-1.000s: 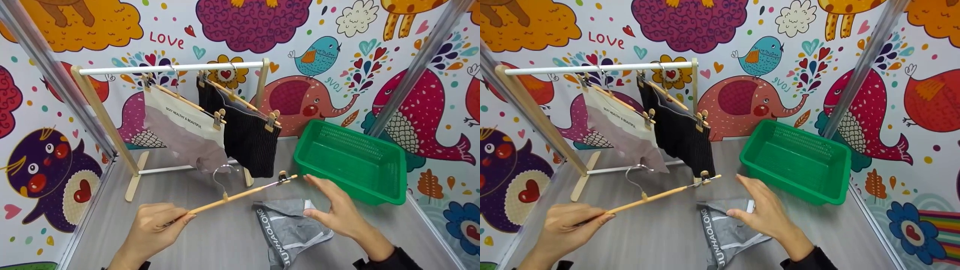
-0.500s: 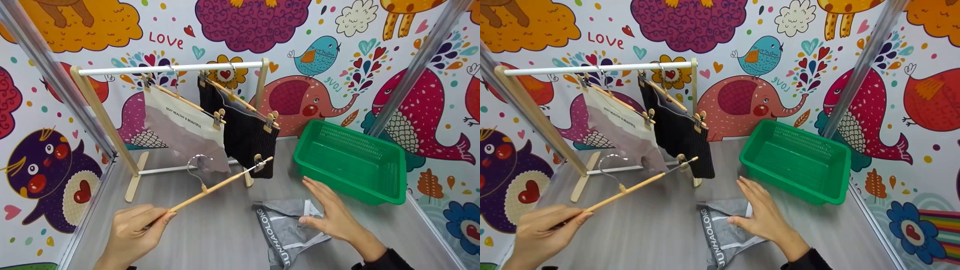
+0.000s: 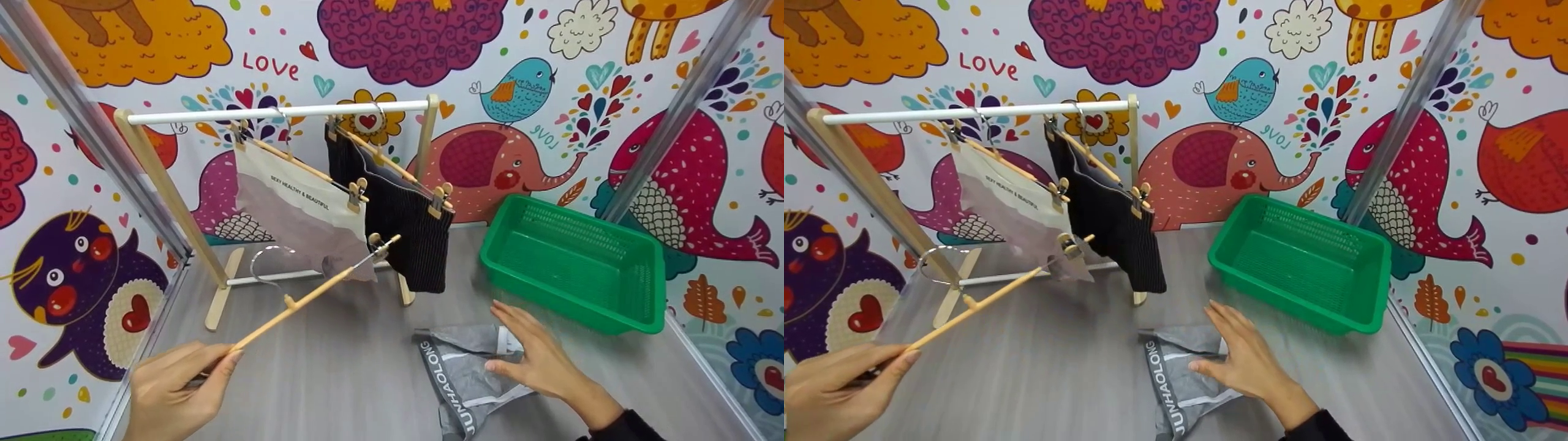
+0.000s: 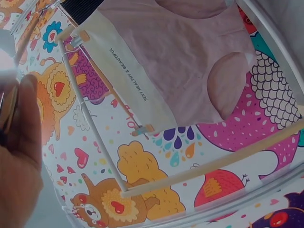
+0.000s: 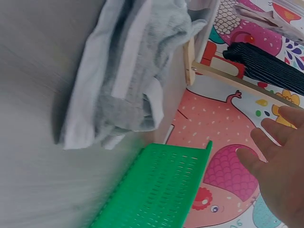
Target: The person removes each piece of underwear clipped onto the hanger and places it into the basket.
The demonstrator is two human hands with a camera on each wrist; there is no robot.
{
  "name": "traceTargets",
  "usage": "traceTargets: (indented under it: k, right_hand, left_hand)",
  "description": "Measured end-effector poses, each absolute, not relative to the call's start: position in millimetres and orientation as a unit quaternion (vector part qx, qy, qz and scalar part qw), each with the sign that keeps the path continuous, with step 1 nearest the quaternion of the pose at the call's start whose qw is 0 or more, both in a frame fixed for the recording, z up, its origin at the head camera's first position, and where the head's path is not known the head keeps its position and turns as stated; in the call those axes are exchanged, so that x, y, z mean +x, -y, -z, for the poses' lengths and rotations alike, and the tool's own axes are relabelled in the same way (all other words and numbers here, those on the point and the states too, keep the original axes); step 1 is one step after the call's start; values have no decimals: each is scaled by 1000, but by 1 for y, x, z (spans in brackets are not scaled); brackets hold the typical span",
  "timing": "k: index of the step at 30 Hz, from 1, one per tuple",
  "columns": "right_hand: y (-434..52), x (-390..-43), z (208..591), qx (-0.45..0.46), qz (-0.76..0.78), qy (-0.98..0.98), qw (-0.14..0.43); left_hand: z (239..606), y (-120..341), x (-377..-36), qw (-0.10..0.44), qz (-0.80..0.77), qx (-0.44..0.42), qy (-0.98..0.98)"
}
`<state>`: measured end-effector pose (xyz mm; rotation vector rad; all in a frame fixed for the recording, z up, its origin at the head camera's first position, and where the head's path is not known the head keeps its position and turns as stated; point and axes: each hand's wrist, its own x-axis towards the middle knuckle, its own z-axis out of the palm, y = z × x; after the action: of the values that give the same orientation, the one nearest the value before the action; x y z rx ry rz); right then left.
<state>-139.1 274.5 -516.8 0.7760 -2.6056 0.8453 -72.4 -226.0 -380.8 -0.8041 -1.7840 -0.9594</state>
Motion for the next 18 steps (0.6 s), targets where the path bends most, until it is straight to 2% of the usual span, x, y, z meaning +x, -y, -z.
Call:
traceTargets:
  k: [11, 18]
  right_hand:
    - [-273, -138, 537, 250, -287, 918, 113]
    - [-271, -139, 552, 240, -275, 926, 97]
  left_hand:
    - [380, 251, -61, 492, 379, -259, 740]
    - [374, 260, -58, 547, 355, -213, 728]
